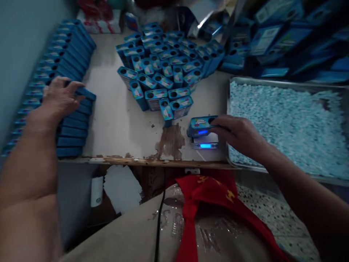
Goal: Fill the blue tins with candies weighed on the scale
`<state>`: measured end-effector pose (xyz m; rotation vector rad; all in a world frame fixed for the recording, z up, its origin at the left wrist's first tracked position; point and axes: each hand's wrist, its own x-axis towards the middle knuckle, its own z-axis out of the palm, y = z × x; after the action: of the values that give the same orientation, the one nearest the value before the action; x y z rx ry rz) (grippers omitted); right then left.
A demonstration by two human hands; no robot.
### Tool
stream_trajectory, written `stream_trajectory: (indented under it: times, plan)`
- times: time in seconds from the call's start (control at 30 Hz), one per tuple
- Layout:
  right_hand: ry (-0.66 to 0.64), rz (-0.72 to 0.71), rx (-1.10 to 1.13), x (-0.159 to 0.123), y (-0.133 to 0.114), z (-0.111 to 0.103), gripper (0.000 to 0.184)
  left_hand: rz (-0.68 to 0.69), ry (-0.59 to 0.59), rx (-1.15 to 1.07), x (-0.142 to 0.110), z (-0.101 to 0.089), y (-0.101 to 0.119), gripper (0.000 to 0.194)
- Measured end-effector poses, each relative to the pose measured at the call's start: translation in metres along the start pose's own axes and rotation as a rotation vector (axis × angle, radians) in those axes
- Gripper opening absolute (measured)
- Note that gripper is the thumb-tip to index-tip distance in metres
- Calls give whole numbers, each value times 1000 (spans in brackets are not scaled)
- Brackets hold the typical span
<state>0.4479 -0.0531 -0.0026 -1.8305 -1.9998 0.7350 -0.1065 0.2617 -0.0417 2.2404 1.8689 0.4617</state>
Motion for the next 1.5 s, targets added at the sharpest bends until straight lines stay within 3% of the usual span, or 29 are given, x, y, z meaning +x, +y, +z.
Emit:
stream_trajectory:
  times: [0.1,0.2,0.3,0.4,0.47,0.53,0.63,0.77,0.9,1.03,1.17,1.33,1.5]
  plan:
    - [39,-24,10,-11,19,-8,26,-20,-18,-2,-2,-7,13,69]
    - [79,-51,62,-15,39,-3,25,-62,0,25,-14,-12,39,96]
    - [120,-35,141,-20,59,-4,23,-107,97,130,-40,-14,73,116]
    - [175,42,124,-34,82,-21,35,-8,230,129,-80,-11,103,97]
    - [163,117,-42,-47,99,-38,41,134,249,106,-110,-5,117,76]
    - [55,212,-263,-60,113,-52,48,242,206,89,-138,3,127,74]
    - [-114,318,-407,-66,126,-59,60,247,208,15,-169,20,139,83]
    - [-75,257,-336,-44,130,-47,60,167,306,-55,-191,45,150,57]
    - [-136,153,-380,-15,128,-32,62,191,283,-46,-207,63,151,52]
    - [-237,169,-446,-20,122,-27,39,269,301,-64,-223,81,150,42]
    - [-177,285,-414,-42,115,-35,18,328,321,-169,-232,110,164,35]
    - [20,549,-122,-51,110,-48,15,360,302,-283,-233,144,192,25]
    - [9,655,31,-43,102,-45,13,321,214,-270,-231,159,198,23]
